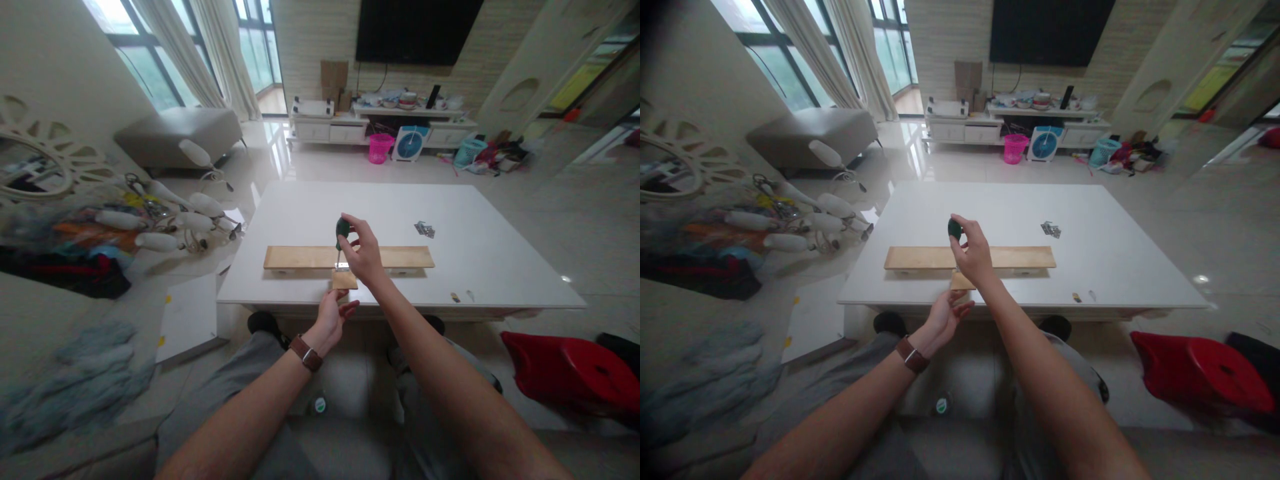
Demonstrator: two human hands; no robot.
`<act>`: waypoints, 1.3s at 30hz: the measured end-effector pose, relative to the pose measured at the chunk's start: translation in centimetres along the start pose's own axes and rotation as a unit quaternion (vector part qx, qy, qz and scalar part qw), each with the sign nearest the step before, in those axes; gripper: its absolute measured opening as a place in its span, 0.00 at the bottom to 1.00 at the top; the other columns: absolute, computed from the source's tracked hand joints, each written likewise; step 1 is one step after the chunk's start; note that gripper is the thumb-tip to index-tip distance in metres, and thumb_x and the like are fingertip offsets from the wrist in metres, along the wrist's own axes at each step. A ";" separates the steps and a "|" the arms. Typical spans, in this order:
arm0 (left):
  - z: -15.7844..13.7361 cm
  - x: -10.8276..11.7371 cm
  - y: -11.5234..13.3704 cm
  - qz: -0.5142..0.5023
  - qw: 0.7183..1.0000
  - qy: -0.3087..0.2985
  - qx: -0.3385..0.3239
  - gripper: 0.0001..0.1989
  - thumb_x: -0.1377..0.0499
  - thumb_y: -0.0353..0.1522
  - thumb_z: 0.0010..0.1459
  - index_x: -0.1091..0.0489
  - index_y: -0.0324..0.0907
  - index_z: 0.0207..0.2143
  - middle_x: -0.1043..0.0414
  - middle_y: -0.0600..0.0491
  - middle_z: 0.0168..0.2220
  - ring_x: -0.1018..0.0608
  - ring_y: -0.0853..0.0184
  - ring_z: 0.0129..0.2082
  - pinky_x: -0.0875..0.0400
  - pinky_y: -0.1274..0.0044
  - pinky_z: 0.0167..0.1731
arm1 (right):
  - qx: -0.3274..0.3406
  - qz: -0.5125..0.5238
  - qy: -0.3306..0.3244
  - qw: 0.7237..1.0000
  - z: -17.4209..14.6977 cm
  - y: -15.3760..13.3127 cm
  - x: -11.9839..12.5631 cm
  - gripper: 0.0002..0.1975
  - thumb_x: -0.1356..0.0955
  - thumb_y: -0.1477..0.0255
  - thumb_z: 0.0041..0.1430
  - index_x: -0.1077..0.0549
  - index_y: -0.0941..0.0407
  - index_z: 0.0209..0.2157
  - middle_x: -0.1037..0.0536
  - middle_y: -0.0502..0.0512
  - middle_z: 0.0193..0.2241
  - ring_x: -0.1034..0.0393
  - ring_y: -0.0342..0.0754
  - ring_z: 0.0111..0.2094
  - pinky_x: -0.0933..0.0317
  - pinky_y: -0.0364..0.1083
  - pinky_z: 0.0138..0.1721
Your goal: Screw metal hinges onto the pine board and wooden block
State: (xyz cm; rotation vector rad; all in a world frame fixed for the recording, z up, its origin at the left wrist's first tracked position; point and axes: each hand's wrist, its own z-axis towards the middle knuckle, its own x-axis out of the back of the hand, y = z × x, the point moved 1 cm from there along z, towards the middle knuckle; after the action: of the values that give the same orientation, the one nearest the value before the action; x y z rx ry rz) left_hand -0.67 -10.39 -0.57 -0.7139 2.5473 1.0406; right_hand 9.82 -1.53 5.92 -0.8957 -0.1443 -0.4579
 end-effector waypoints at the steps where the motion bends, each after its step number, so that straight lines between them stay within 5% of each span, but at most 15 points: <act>1: -0.1 0.0 0.0 -0.001 1.000 0.001 0.000 0.09 0.46 0.26 0.66 0.31 0.40 0.47 0.23 0.46 0.53 0.18 0.71 0.27 0.28 0.79 0.25 | 0.002 0.005 -0.001 1.000 0.0 0.0 -0.1 0.27 0.33 0.75 0.64 0.28 0.45 0.63 0.22 0.57 0.52 0.25 0.51 0.48 0.25 0.45 0.34; 9: -0.1 0.2 0.0 -0.008 1.000 -0.006 -0.002 0.11 0.43 0.25 0.63 0.30 0.40 0.47 0.22 0.45 0.50 0.18 0.70 0.26 0.27 0.78 0.26 | -0.004 -0.013 0.017 1.000 -0.2 0.0 -0.1 0.22 0.29 0.71 0.63 0.26 0.44 0.57 0.25 0.54 0.47 0.26 0.50 0.45 0.25 0.46 0.34; 16: 0.0 0.1 0.0 -0.008 1.000 -0.001 0.001 0.10 0.44 0.25 0.64 0.31 0.41 0.47 0.22 0.46 0.51 0.18 0.71 0.27 0.27 0.78 0.26 | 0.012 0.005 0.012 1.000 0.0 -0.3 0.0 0.20 0.34 0.74 0.67 0.28 0.46 0.58 0.21 0.57 0.52 0.24 0.51 0.50 0.24 0.47 0.38; 22: 0.3 0.3 -0.2 -0.009 1.000 -0.009 0.002 0.15 0.41 0.25 0.61 0.30 0.41 0.50 0.22 0.45 0.50 0.17 0.68 0.27 0.26 0.77 0.27 | 0.010 -0.045 0.041 0.998 0.0 -0.7 0.4 0.15 0.28 0.69 0.64 0.23 0.45 0.52 0.26 0.53 0.44 0.27 0.49 0.43 0.25 0.48 0.36; 29: 0.2 0.3 -0.1 -0.007 1.000 -0.013 0.000 0.12 0.42 0.25 0.62 0.30 0.41 0.48 0.22 0.47 0.49 0.18 0.70 0.26 0.27 0.78 0.26 | 0.026 -0.012 0.024 0.999 0.1 -0.5 0.2 0.22 0.36 0.76 0.66 0.26 0.46 0.59 0.20 0.57 0.52 0.25 0.53 0.51 0.24 0.51 0.42; 35: 0.3 0.4 -0.1 -0.007 1.000 -0.010 0.008 0.14 0.40 0.25 0.60 0.29 0.41 0.49 0.22 0.46 0.49 0.17 0.69 0.28 0.27 0.78 0.26 | 0.008 -0.040 0.054 0.998 0.0 -0.5 0.3 0.15 0.29 0.71 0.64 0.23 0.46 0.52 0.24 0.55 0.44 0.27 0.52 0.44 0.26 0.50 0.38; 39: 0.0 0.2 0.0 -0.005 1.000 -0.009 0.003 0.10 0.41 0.25 0.62 0.29 0.41 0.47 0.22 0.47 0.49 0.17 0.69 0.28 0.27 0.78 0.26 | 0.007 -0.031 0.055 0.998 0.0 -0.5 0.1 0.17 0.30 0.71 0.64 0.24 0.46 0.54 0.23 0.56 0.48 0.26 0.53 0.48 0.25 0.50 0.39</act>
State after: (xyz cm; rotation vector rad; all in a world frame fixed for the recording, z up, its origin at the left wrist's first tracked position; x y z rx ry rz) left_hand -0.87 -10.47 -0.66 -0.7114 2.5293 1.0309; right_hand 9.72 -1.89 6.30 -0.8515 -0.0742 -0.5615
